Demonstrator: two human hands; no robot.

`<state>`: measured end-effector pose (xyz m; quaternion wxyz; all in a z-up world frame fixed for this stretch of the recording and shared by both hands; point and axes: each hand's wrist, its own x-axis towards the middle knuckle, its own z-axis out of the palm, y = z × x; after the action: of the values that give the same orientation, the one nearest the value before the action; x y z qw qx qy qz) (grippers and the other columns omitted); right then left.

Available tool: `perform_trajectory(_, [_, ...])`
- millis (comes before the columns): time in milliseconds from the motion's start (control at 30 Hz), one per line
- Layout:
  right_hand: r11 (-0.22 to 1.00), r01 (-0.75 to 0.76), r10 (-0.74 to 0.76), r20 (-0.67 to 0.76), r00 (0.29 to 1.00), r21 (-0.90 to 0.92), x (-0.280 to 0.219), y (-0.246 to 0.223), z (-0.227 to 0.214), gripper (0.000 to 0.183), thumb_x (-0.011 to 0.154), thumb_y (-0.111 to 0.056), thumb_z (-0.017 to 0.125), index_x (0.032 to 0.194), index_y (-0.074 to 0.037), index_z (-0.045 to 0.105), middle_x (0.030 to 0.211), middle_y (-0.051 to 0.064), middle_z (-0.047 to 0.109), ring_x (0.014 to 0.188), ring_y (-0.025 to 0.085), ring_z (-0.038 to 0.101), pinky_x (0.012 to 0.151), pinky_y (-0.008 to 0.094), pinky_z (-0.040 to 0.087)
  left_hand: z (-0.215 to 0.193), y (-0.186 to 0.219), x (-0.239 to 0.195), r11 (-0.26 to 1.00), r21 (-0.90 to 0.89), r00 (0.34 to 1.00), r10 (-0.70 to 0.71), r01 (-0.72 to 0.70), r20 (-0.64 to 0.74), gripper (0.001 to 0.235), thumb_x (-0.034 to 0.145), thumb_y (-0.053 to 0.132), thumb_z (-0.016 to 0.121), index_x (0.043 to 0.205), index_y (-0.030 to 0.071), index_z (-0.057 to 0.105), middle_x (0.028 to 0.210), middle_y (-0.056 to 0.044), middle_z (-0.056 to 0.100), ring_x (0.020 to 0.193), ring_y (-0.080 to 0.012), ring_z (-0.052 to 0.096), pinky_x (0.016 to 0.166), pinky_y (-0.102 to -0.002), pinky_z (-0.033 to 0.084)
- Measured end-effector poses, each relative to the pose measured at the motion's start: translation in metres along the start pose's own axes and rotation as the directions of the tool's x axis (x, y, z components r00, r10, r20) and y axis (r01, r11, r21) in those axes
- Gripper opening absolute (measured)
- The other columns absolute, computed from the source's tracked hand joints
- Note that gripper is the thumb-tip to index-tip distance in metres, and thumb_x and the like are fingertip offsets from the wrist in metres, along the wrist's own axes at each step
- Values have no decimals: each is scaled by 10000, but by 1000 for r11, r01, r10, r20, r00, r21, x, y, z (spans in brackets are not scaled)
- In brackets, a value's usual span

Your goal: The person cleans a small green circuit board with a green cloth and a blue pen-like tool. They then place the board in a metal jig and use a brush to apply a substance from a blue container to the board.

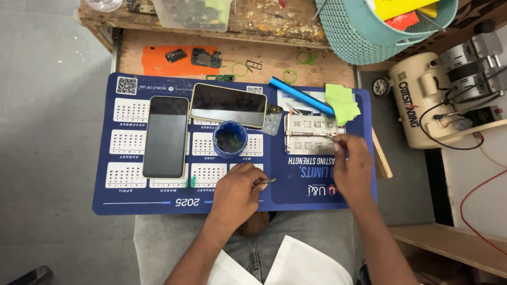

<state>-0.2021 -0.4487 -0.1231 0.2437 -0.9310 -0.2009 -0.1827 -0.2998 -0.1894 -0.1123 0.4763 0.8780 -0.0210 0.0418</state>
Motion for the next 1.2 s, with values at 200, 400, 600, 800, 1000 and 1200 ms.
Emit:
perform_trajectory(200, [992, 80, -70, 93, 993, -101, 29, -5, 9, 144, 848, -122, 773, 989, -97, 757, 1079, 89, 658, 802, 277, 677, 680, 393, 539, -1, 0, -1, 999, 17, 999, 37, -37, 3, 79, 796, 66, 767, 868, 79, 738, 861, -60, 670, 866, -270, 654, 734, -398, 523])
perform_trajectory(400, [978, 140, -127, 86, 988, -157, 26, -16, 16, 214, 809, 1, 742, 977, -131, 755, 1058, 0, 686, 809, 226, 703, 681, 343, 556, -5, 7, 1, 998, -53, 1000, 30, -30, -5, 59, 837, 73, 750, 884, 63, 716, 880, -55, 669, 798, -255, 674, 667, -385, 522])
perform_trajectory(600, [988, 157, -157, 154, 976, 12, -8, -46, 13, 255, 735, -39, 777, 971, -133, 749, 1012, 4, 680, 791, 222, 710, 653, 341, 558, -8, 16, -3, 980, -195, 1000, 27, -27, -2, 95, 856, 66, 750, 944, 61, 714, 891, -60, 663, 684, -253, 657, 605, -375, 498])
perform_trajectory(800, [990, 36, -62, 196, 979, 137, -18, -71, 16, 270, 792, -23, 768, 1040, -128, 766, 1033, 5, 689, 770, 188, 715, 653, 307, 561, -4, 15, -5, 986, -164, 999, 19, -25, -39, 116, 866, 34, 709, 975, 67, 737, 911, -71, 668, 734, -261, 678, 639, -380, 514])
perform_trajectory(1000, [890, -160, 31, 293, 956, 426, -21, -69, -3, 414, 763, -49, 814, 1171, -96, 759, 1163, 49, 731, 755, 204, 698, 612, 316, 542, -1, 11, -6, 993, -115, 999, -9, 4, -45, 130, 859, 25, 695, 963, 63, 764, 929, -77, 685, 810, -284, 705, 691, -394, 539])
perform_trajectory(1200, [899, 107, -209, 202, 957, 424, -39, -65, 14, 349, 753, -87, 857, 1089, -105, 766, 1067, 47, 743, 887, 194, 759, 735, 298, 608, 1, 12, -7, 994, -108, 999, 33, -28, 39, 126, 858, 44, 713, 971, 57, 768, 919, -86, 692, 851, -305, 699, 727, -411, 533])
